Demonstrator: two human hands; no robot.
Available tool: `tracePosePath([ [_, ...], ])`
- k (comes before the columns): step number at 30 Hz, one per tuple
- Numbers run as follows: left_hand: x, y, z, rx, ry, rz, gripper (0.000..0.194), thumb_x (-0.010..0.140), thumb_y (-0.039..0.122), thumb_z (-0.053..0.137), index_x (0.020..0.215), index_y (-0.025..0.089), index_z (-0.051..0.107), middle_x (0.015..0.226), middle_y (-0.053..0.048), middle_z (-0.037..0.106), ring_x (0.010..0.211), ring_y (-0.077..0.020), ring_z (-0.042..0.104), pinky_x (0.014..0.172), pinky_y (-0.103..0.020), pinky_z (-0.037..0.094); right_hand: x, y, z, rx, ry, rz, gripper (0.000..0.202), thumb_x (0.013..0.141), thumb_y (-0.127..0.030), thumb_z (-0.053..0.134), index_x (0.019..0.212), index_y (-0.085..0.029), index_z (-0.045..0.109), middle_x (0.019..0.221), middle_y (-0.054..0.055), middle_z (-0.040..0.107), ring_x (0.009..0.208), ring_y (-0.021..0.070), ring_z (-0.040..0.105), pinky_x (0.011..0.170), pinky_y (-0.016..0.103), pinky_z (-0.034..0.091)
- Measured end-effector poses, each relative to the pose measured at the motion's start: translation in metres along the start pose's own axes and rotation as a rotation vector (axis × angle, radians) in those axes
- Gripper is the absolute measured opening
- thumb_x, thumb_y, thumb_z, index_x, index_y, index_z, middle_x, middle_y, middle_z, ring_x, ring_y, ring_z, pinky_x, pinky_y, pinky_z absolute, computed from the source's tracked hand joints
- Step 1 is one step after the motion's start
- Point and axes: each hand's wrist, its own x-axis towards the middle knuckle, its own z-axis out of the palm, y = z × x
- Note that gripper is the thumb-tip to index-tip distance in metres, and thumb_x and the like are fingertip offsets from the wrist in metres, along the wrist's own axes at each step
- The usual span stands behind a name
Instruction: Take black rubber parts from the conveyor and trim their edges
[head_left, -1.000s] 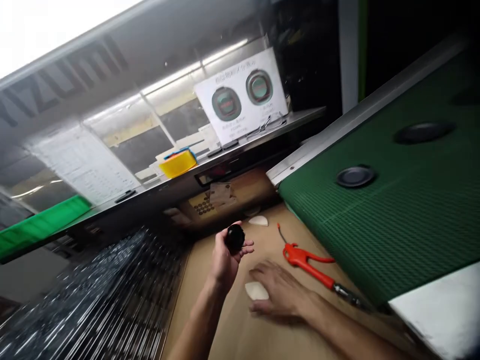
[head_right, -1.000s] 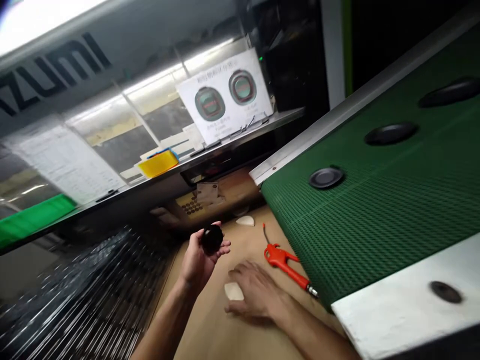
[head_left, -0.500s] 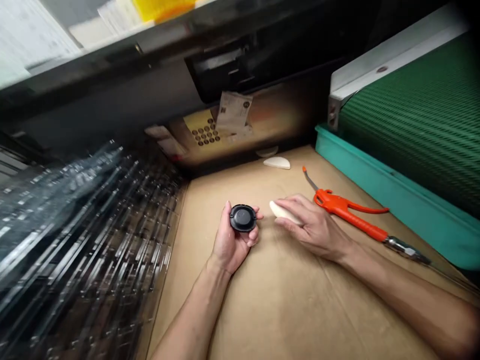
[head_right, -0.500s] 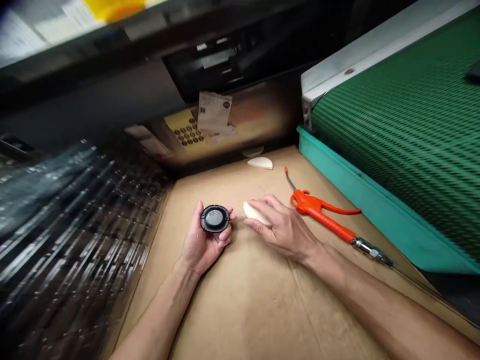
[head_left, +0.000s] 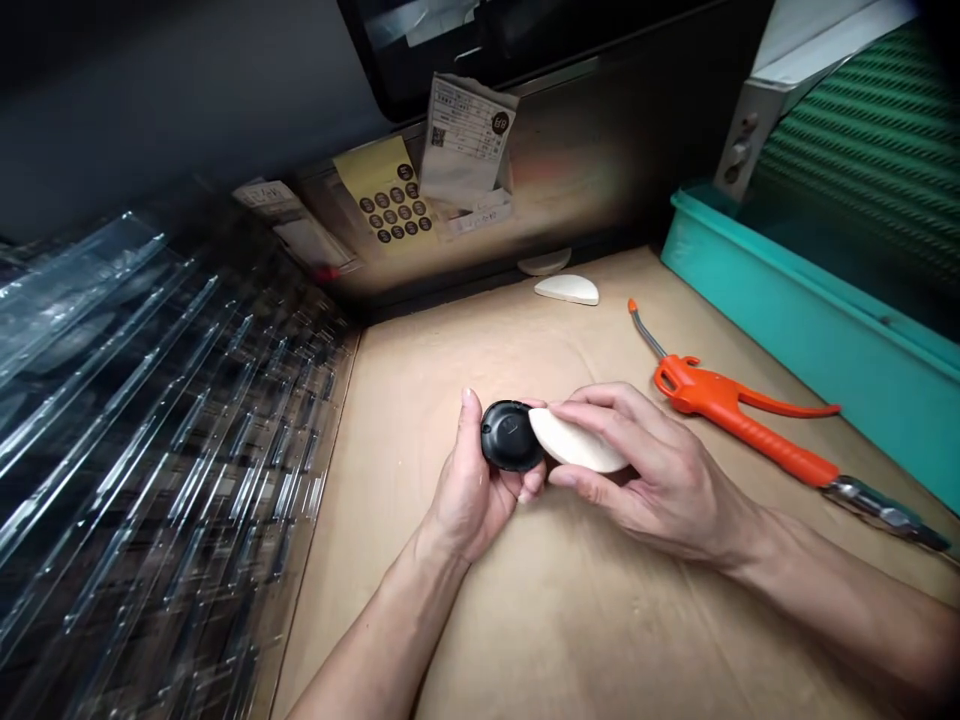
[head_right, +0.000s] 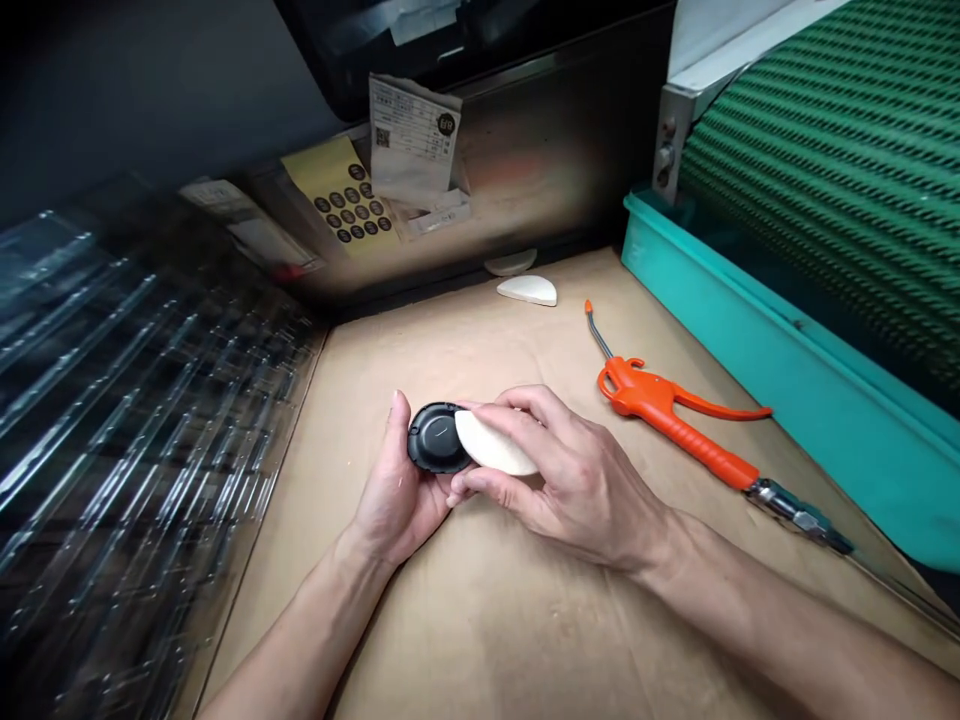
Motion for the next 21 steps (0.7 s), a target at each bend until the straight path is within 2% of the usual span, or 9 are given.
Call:
tracePosePath([
  [5,-0.002,-0.003,0.003,0.012,0.046,-0.019,0.073,0.094,0.075,0.035,0.102,0.010,0.070,0.058,-0.002,0.055,0.045,-0.0092,0.047,0.042,-0.019,0.039,-0.001,-0.004,0.002,0.003,-0.040,0.000,0.043,0.099,-0.033,0.065,0.133,-0.009,0.056,0.124,0.014,0.056,0.109,0.0219,0.060,0.089,0.036,0.056],
  [12,-0.004,-0.003,0.009,0.040,0.126,0.002,0.066,0.095,0.070,0.041,0.102,0.011,0.070,0.071,-0.004,0.064,0.045,-0.0075,0.048,0.039,-0.019,0.035,0.002,-0.012,0.000,-0.023,-0.098,-0.102,0.032,0.102,-0.026,0.057,0.131,-0.013,0.058,0.122,0.012,0.058,0.108,0.0218,0.060,0.083,0.035,0.055],
  [18,-0.004,-0.005,0.010,0.105,0.147,-0.005,0.067,0.093,0.072,0.042,0.103,0.011,0.069,0.067,-0.003,0.061,0.045,-0.0077,0.048,0.041,-0.018,0.037,-0.001,-0.007,0.002,-0.043,-0.035,0.005,0.036,0.098,-0.025,0.062,0.131,-0.012,0.057,0.123,0.013,0.057,0.105,0.0228,0.060,0.085,0.038,0.056],
  [21,-0.004,-0.005,0.010,0.117,0.164,-0.018,0.071,0.090,0.075,0.044,0.096,0.009,0.069,0.062,-0.003,0.058,0.045,-0.0085,0.048,0.041,-0.019,0.036,-0.001,-0.008,0.003,-0.039,-0.020,0.012,0.036,0.097,-0.024,0.064,0.131,-0.011,0.057,0.122,0.012,0.056,0.105,0.0223,0.060,0.086,0.037,0.055],
])
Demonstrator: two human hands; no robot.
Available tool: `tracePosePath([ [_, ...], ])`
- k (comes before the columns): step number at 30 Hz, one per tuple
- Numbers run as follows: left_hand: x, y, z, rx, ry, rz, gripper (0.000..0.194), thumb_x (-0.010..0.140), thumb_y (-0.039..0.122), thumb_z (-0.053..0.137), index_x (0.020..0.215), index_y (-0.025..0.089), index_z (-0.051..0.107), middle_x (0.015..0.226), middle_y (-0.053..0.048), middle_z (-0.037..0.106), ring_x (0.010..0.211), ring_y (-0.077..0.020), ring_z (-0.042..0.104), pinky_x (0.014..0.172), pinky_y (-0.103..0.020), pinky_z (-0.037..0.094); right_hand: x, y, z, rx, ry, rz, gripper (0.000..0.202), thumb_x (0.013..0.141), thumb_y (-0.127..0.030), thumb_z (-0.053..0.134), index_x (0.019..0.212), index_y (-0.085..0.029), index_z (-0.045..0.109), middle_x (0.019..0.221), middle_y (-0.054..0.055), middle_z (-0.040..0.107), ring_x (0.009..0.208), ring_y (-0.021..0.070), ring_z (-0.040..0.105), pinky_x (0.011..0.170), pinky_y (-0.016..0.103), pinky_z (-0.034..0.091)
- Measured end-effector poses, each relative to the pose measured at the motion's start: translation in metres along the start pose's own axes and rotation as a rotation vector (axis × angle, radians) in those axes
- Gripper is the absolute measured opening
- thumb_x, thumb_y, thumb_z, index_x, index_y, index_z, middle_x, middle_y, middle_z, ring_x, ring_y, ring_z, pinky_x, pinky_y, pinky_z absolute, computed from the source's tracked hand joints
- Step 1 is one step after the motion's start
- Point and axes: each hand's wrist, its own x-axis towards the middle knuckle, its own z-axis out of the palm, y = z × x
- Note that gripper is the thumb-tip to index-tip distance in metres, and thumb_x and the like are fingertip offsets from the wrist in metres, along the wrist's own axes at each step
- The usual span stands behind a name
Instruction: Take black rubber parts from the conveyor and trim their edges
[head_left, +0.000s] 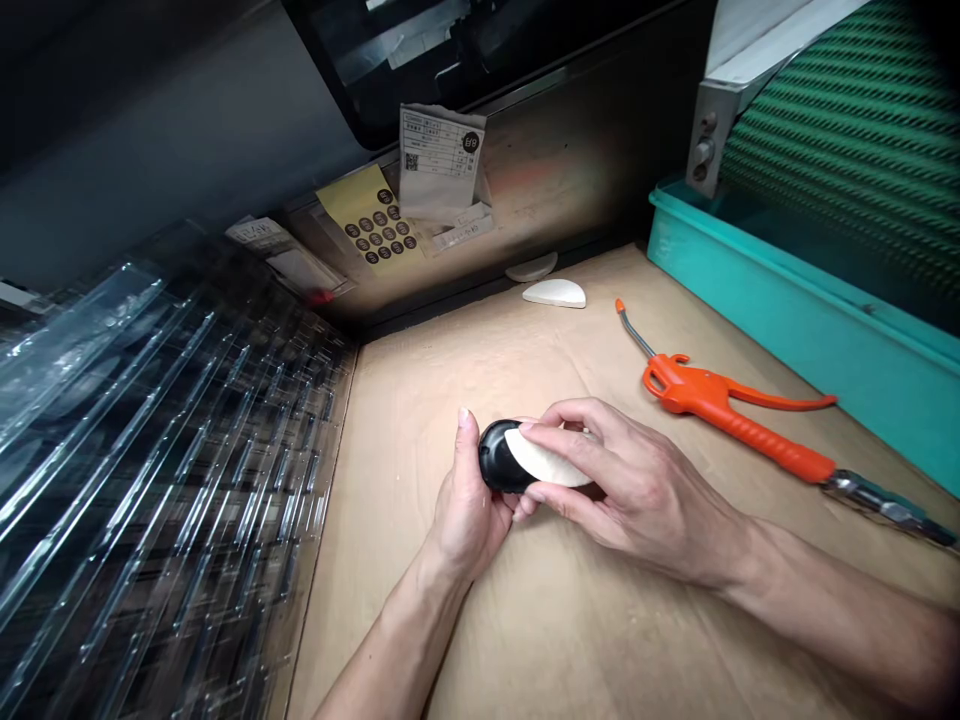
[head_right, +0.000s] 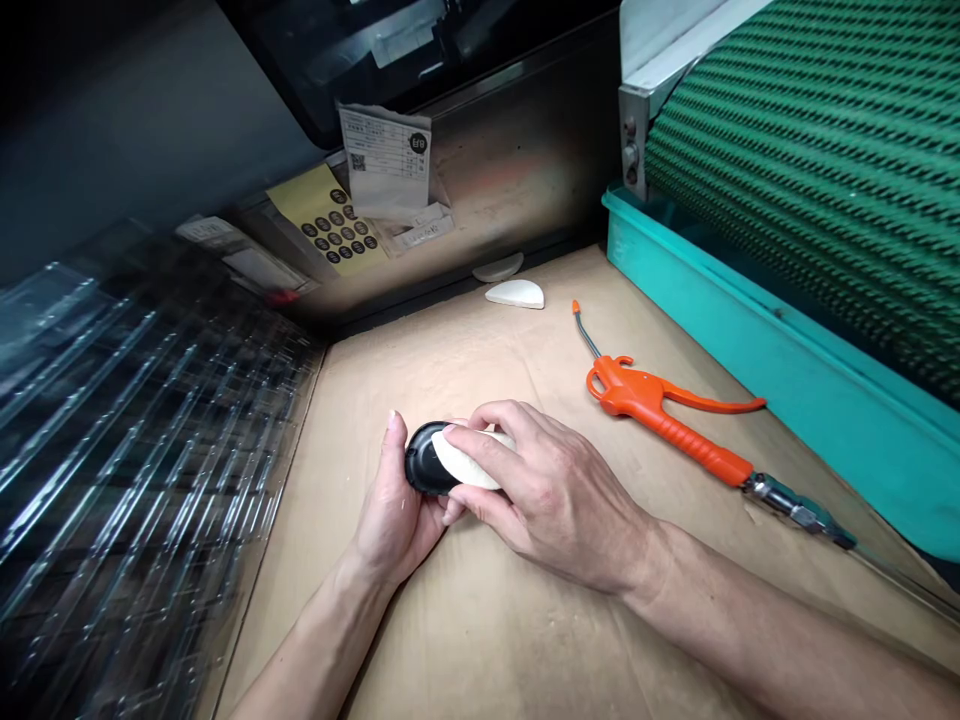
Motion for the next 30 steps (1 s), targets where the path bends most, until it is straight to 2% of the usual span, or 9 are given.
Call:
tracePosePath([
  [3,-0.001,0.000,0.001,-0.017,0.032,0.012,0.070,0.088,0.077,0.047,0.090,0.010,0.069,0.059,-0.001,0.055,0.045,-0.0085,0.046,0.041,-0.019,0.033,0.002,-0.005,0.001,0.027,-0.036,-0.019,0.036,0.097,-0.025,0.064,0.131,-0.012,0.058,0.122,0.012,0.056,0.108,0.0228,0.058,0.087,0.037,0.053],
  [6,-0.002,0.000,0.002,-0.022,0.031,0.009,0.073,0.089,0.077,0.045,0.096,0.009,0.071,0.063,-0.003,0.059,0.047,-0.0093,0.047,0.042,-0.020,0.033,0.005,-0.010,0.000,0.047,-0.113,-0.074,0.033,0.099,-0.023,0.060,0.131,-0.015,0.057,0.120,0.011,0.057,0.106,0.0233,0.056,0.085,0.038,0.052],
  [9,-0.002,0.001,0.001,-0.026,0.007,-0.014,0.075,0.090,0.077,0.043,0.101,0.008,0.071,0.060,-0.002,0.057,0.045,-0.0085,0.045,0.041,-0.019,0.031,0.006,-0.010,-0.004,0.042,-0.156,-0.107,0.028,0.100,-0.020,0.055,0.128,-0.018,0.059,0.118,0.009,0.057,0.103,0.0233,0.056,0.083,0.040,0.050],
  [14,0.001,0.004,-0.005,-0.038,-0.040,-0.058,0.075,0.089,0.080,0.039,0.099,0.012,0.068,0.061,-0.001,0.056,0.040,-0.0069,0.045,0.040,-0.017,0.030,0.007,0.000,-0.014,0.011,-0.151,-0.092,0.029,0.098,-0.020,0.057,0.126,-0.017,0.061,0.117,0.011,0.057,0.103,0.0241,0.056,0.084,0.040,0.050],
  [18,0.002,0.003,-0.006,-0.011,-0.074,-0.060,0.077,0.090,0.080,0.032,0.091,0.011,0.067,0.057,-0.002,0.053,0.040,-0.0072,0.045,0.041,-0.018,0.031,0.006,0.006,-0.014,-0.039,-0.104,-0.048,0.031,0.096,-0.021,0.061,0.126,-0.015,0.062,0.116,0.012,0.057,0.102,0.0256,0.057,0.083,0.042,0.051],
  [22,0.001,0.001,-0.004,0.017,-0.013,-0.071,0.075,0.089,0.081,0.036,0.081,0.011,0.063,0.057,-0.002,0.052,0.042,-0.0081,0.048,0.041,-0.018,0.033,0.006,0.002,-0.008,-0.031,-0.078,-0.024,0.033,0.096,-0.023,0.061,0.128,-0.014,0.061,0.118,0.013,0.056,0.104,0.0258,0.056,0.085,0.043,0.051],
  [25,0.000,0.000,-0.002,-0.003,0.052,-0.059,0.069,0.089,0.079,0.042,0.074,0.013,0.058,0.055,0.001,0.047,0.041,-0.0072,0.045,0.038,-0.017,0.032,0.008,-0.004,-0.007,0.016,-0.107,-0.051,0.032,0.097,-0.022,0.060,0.128,-0.014,0.061,0.118,0.012,0.056,0.105,0.0248,0.056,0.085,0.041,0.051],
  [27,0.000,0.001,-0.002,-0.022,0.058,-0.062,0.069,0.089,0.078,0.043,0.075,0.013,0.058,0.056,0.001,0.048,0.041,-0.0067,0.044,0.037,-0.017,0.031,0.008,-0.005,-0.009,0.029,-0.137,-0.085,0.029,0.099,-0.022,0.058,0.127,-0.016,0.061,0.118,0.011,0.056,0.104,0.0239,0.055,0.084,0.040,0.050],
  [30,0.002,0.004,-0.005,-0.037,0.001,-0.090,0.071,0.089,0.079,0.038,0.084,0.013,0.063,0.060,-0.002,0.055,0.041,-0.0079,0.047,0.038,-0.017,0.033,0.008,-0.002,-0.013,0.010,-0.160,-0.110,0.027,0.099,-0.022,0.056,0.125,-0.017,0.061,0.117,0.010,0.057,0.102,0.0235,0.056,0.082,0.040,0.050],
])
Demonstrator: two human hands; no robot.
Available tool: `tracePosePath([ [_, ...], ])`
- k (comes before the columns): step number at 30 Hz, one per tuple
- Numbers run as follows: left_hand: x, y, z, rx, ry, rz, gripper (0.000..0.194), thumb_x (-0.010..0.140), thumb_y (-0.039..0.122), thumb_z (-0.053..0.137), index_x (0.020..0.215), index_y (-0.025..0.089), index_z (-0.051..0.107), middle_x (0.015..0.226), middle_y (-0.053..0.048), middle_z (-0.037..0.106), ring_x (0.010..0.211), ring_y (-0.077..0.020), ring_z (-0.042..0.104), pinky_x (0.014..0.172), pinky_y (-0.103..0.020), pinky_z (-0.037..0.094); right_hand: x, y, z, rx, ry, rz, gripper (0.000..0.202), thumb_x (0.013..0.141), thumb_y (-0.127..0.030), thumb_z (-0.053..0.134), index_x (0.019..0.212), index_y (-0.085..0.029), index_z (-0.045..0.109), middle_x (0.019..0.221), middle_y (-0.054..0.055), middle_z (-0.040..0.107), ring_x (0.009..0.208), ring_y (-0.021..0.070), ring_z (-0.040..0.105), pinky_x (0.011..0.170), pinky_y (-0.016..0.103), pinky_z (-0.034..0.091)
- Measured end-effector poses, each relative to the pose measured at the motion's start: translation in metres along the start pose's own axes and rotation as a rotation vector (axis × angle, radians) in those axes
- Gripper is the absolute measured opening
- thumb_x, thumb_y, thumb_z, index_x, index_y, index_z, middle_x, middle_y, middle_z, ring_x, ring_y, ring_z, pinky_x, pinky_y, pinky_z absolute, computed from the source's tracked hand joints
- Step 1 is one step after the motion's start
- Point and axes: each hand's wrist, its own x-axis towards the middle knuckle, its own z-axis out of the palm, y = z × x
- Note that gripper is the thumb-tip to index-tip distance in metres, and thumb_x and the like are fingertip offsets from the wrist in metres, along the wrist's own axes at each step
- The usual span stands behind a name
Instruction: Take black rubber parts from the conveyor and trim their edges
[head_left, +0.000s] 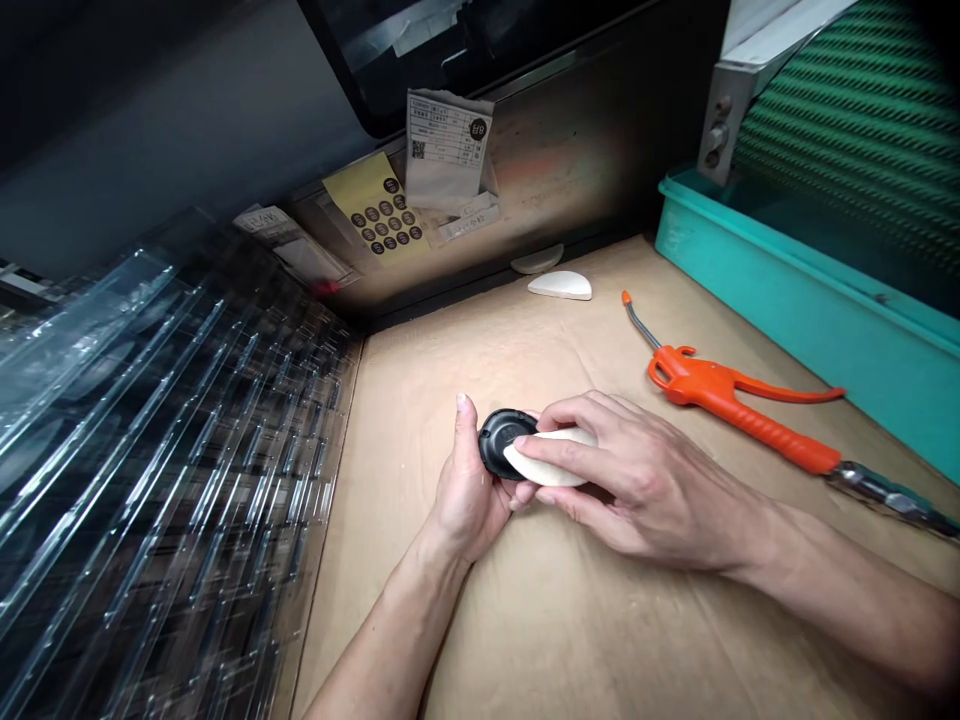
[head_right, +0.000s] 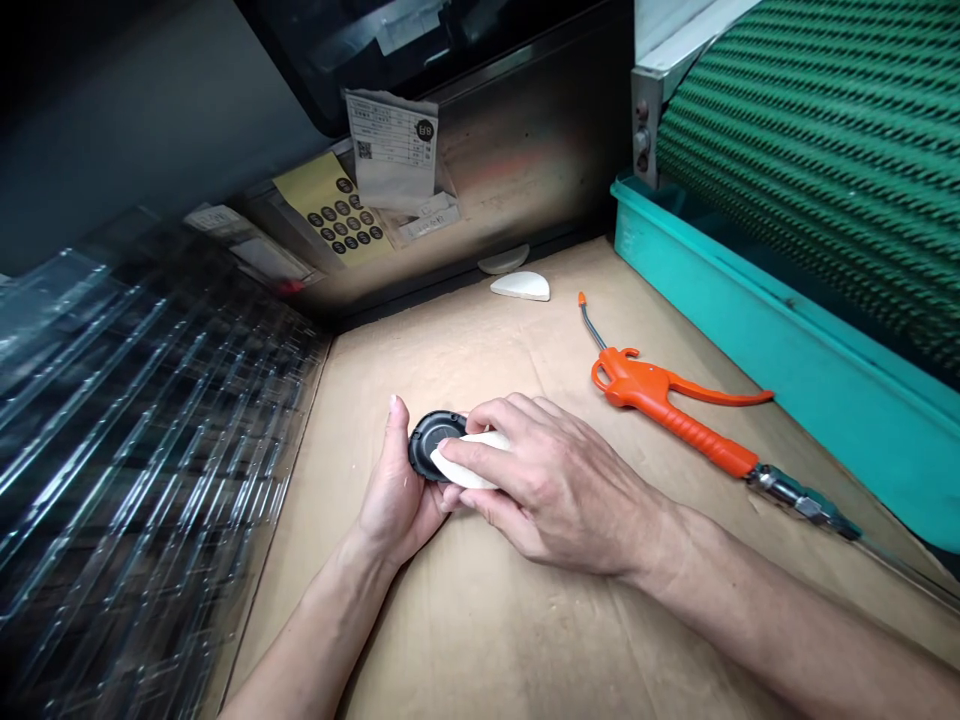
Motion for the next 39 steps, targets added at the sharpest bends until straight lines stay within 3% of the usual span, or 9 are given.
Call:
tracePosePath([
  [4,0.001,0.003,-0.003,0.010,-0.101,-0.012,0.077,0.091,0.080,0.029,0.093,0.012,0.066,0.057,-0.002,0.054,0.040,-0.0083,0.046,0.042,-0.019,0.035,-0.002,0.007,-0.002,-0.066,0.026,0.039,0.030,0.098,-0.022,0.057,0.127,-0.018,0.061,0.116,0.012,0.058,0.101,0.0245,0.056,0.081,0.040,0.049],
  [9,0.000,0.002,-0.001,0.039,-0.091,0.033,0.071,0.094,0.075,0.032,0.096,0.013,0.066,0.062,-0.002,0.057,0.042,-0.0083,0.048,0.044,-0.019,0.035,-0.002,0.009,-0.002,-0.086,0.059,0.064,0.032,0.096,-0.023,0.060,0.128,-0.018,0.060,0.117,0.012,0.058,0.102,0.0257,0.057,0.082,0.041,0.050],
  [14,0.000,0.000,-0.001,0.118,-0.122,0.035,0.069,0.094,0.073,0.037,0.081,0.011,0.064,0.059,-0.004,0.057,0.044,-0.0090,0.049,0.045,-0.020,0.036,0.000,0.007,-0.003,-0.106,0.069,0.083,0.032,0.096,-0.022,0.059,0.127,-0.016,0.061,0.117,0.012,0.058,0.103,0.0263,0.058,0.083,0.042,0.052],
  [18,-0.001,-0.001,0.000,0.126,-0.138,0.089,0.062,0.095,0.068,0.043,0.088,0.010,0.066,0.066,-0.005,0.060,0.051,-0.0102,0.052,0.050,-0.021,0.039,0.000,0.009,-0.004,-0.108,0.122,0.108,0.031,0.097,-0.025,0.060,0.126,-0.014,0.061,0.116,0.012,0.058,0.102,0.0260,0.059,0.084,0.043,0.053],
  [23,-0.005,0.000,0.000,0.193,-0.087,0.235,0.050,0.089,0.053,0.067,0.121,0.014,0.064,0.090,-0.007,0.067,0.072,-0.0128,0.058,0.065,-0.023,0.046,-0.002,0.013,-0.007,-0.046,0.267,0.209,0.035,0.095,-0.026,0.066,0.127,-0.013,0.061,0.115,0.010,0.060,0.102,0.0222,0.060,0.086,0.037,0.052],
  [28,-0.008,0.006,-0.007,0.339,-0.090,0.313,0.055,0.074,0.030,0.087,0.123,0.019,0.067,0.118,-0.011,0.069,0.099,-0.0176,0.063,0.086,-0.026,0.048,0.001,0.010,-0.012,0.228,0.153,0.323,0.029,0.095,-0.030,0.065,0.122,-0.017,0.065,0.112,0.006,0.064,0.100,0.0181,0.062,0.084,0.032,0.052],
  [30,-0.009,0.009,-0.008,0.312,-0.070,0.341,0.058,0.070,0.033,0.090,0.121,0.018,0.068,0.116,-0.011,0.070,0.102,-0.0197,0.064,0.088,-0.028,0.049,0.002,0.008,-0.014,0.275,0.101,0.335,0.027,0.095,-0.029,0.064,0.120,-0.018,0.066,0.111,0.005,0.064,0.099,0.0173,0.062,0.083,0.031,0.051],
  [34,-0.012,0.010,-0.006,0.175,-0.038,0.370,0.068,0.062,0.045,0.093,0.118,0.017,0.068,0.100,-0.007,0.072,0.083,-0.0154,0.065,0.078,-0.026,0.051,0.001,0.004,-0.013,0.320,0.092,0.292,0.027,0.095,-0.027,0.063,0.121,-0.020,0.066,0.109,0.003,0.063,0.096,0.0145,0.061,0.081,0.029,0.050],
  [39,-0.012,0.005,-0.002,0.049,-0.006,0.299,0.060,0.077,0.055,0.080,0.123,0.018,0.066,0.108,-0.009,0.071,0.088,-0.0162,0.067,0.073,-0.023,0.052,-0.002,-0.002,-0.006,0.336,0.073,0.241,0.034,0.092,-0.024,0.064,0.126,-0.019,0.063,0.114,0.004,0.060,0.097,0.0152,0.061,0.083,0.031,0.051],
])
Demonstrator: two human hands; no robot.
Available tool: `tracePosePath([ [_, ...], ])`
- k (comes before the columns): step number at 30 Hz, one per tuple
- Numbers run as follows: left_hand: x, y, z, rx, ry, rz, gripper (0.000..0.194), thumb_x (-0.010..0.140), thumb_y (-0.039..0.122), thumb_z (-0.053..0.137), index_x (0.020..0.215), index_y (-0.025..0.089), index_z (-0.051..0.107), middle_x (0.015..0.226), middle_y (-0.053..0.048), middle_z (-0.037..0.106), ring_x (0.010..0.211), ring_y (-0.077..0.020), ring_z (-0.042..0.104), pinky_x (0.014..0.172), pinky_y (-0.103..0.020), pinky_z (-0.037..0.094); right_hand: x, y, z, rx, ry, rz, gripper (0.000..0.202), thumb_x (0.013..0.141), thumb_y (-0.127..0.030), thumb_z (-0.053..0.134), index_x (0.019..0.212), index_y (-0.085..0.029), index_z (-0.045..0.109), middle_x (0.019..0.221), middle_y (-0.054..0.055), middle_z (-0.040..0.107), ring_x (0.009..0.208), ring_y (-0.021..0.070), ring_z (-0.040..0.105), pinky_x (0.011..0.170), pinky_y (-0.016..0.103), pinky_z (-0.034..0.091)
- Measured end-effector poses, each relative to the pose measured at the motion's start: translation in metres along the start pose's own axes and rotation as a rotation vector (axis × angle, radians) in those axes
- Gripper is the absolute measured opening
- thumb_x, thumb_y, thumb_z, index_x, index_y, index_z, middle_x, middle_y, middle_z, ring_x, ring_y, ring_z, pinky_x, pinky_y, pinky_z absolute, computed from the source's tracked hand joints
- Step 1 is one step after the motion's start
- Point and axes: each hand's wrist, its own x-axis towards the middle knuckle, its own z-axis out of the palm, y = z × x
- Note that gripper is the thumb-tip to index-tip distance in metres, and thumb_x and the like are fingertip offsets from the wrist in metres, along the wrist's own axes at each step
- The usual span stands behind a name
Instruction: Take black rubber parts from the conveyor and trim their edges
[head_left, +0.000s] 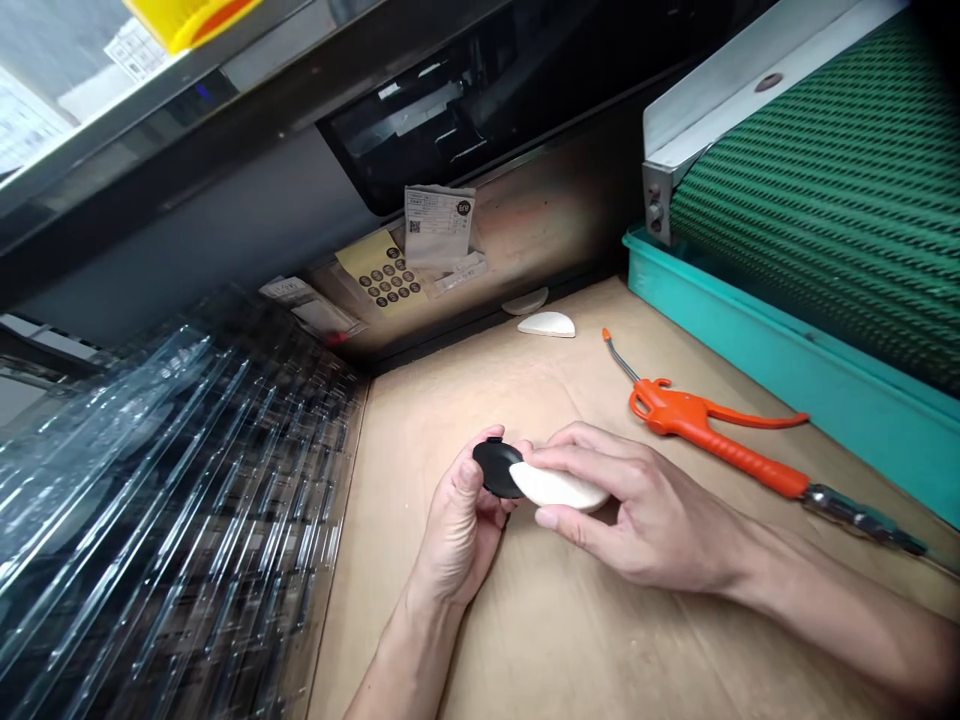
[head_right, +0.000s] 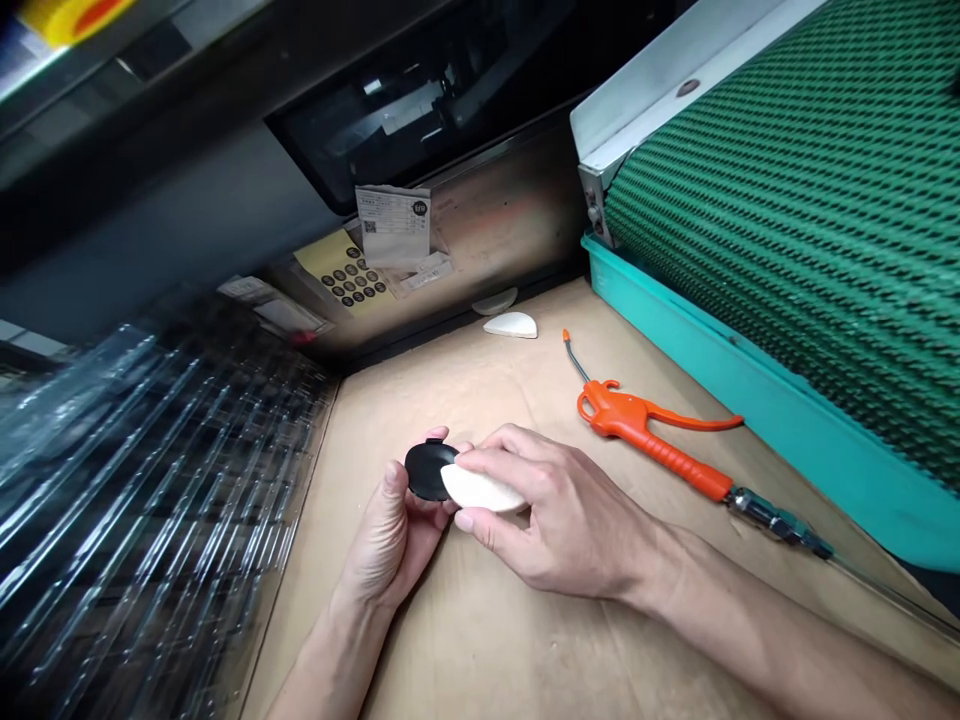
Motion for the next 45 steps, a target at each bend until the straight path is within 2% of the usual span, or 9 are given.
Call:
tracePosePath([
  [4,0.001,0.000,0.005,-0.102,-0.003,-0.088,0.048,0.094,0.055,0.059,0.119,0.015,0.067,0.107,-0.012,0.072,0.092,-0.0187,0.068,0.071,-0.024,0.053,-0.001,0.001,0.001,-0.022,-0.045,-0.044,0.033,0.092,-0.021,0.064,0.124,-0.018,0.063,0.115,0.006,0.059,0.101,0.0179,0.059,0.083,0.034,0.051],
  [8,0.001,0.001,0.010,-0.133,-0.038,-0.117,0.043,0.102,0.046,0.045,0.115,0.013,0.070,0.098,-0.009,0.071,0.075,-0.0163,0.065,0.065,-0.027,0.054,0.001,0.004,-0.004,-0.121,0.004,-0.041,0.030,0.094,-0.024,0.064,0.124,-0.018,0.062,0.114,0.006,0.061,0.102,0.0187,0.059,0.085,0.035,0.050],
  [10,0.000,-0.002,0.012,-0.090,0.001,-0.085,0.044,0.103,0.044,0.042,0.113,0.012,0.071,0.091,-0.007,0.070,0.069,-0.0144,0.062,0.061,-0.025,0.051,0.001,0.005,-0.004,-0.126,0.005,-0.028,0.027,0.094,-0.024,0.064,0.120,-0.018,0.062,0.112,0.005,0.062,0.102,0.0189,0.059,0.086,0.035,0.049],
  [16,-0.002,-0.009,0.013,0.052,0.147,-0.015,0.047,0.099,0.048,0.044,0.104,0.011,0.072,0.075,-0.004,0.065,0.057,-0.0109,0.052,0.052,-0.022,0.042,-0.001,0.002,0.003,-0.053,-0.117,-0.059,0.022,0.093,-0.021,0.061,0.115,-0.016,0.061,0.108,0.006,0.062,0.096,0.0196,0.059,0.081,0.035,0.049],
  [23,-0.001,-0.010,0.013,0.096,0.085,-0.066,0.048,0.093,0.052,0.050,0.106,0.010,0.068,0.064,-0.005,0.064,0.049,-0.0138,0.054,0.043,-0.023,0.036,0.001,0.012,0.000,-0.150,0.003,-0.082,0.024,0.094,-0.020,0.064,0.117,-0.017,0.062,0.117,0.006,0.061,0.109,0.0193,0.058,0.092,0.033,0.048],
  [29,0.000,-0.013,0.015,0.075,0.199,0.016,0.045,0.092,0.051,0.054,0.099,0.010,0.072,0.068,-0.002,0.063,0.049,-0.0100,0.050,0.041,-0.021,0.035,-0.003,0.003,0.001,-0.089,-0.131,-0.025,0.019,0.094,-0.025,0.063,0.111,-0.018,0.067,0.103,0.003,0.062,0.088,0.0157,0.059,0.073,0.030,0.046],
  [33,0.000,-0.016,0.016,0.112,0.249,0.036,0.042,0.094,0.048,0.051,0.098,0.012,0.073,0.069,-0.002,0.063,0.050,-0.0097,0.049,0.042,-0.020,0.036,-0.003,-0.001,0.001,-0.043,-0.166,-0.017,0.017,0.093,-0.024,0.062,0.108,-0.017,0.067,0.101,0.002,0.062,0.086,0.0140,0.058,0.071,0.029,0.045],
  [40,0.000,-0.015,0.016,0.125,0.108,-0.016,0.047,0.097,0.050,0.043,0.104,0.011,0.068,0.058,-0.003,0.061,0.050,-0.0140,0.053,0.046,-0.022,0.039,0.000,0.015,-0.002,-0.133,-0.004,0.011,0.021,0.095,-0.025,0.064,0.115,-0.017,0.067,0.111,0.003,0.064,0.101,0.0157,0.062,0.086,0.030,0.048],
  [45,-0.001,-0.017,0.017,0.144,0.249,0.035,0.044,0.096,0.049,0.047,0.100,0.013,0.072,0.069,-0.002,0.064,0.052,-0.0110,0.052,0.046,-0.021,0.039,-0.003,0.004,0.005,-0.094,-0.066,0.025,0.017,0.094,-0.027,0.065,0.109,-0.018,0.068,0.102,0.001,0.065,0.087,0.0145,0.062,0.075,0.029,0.047],
])
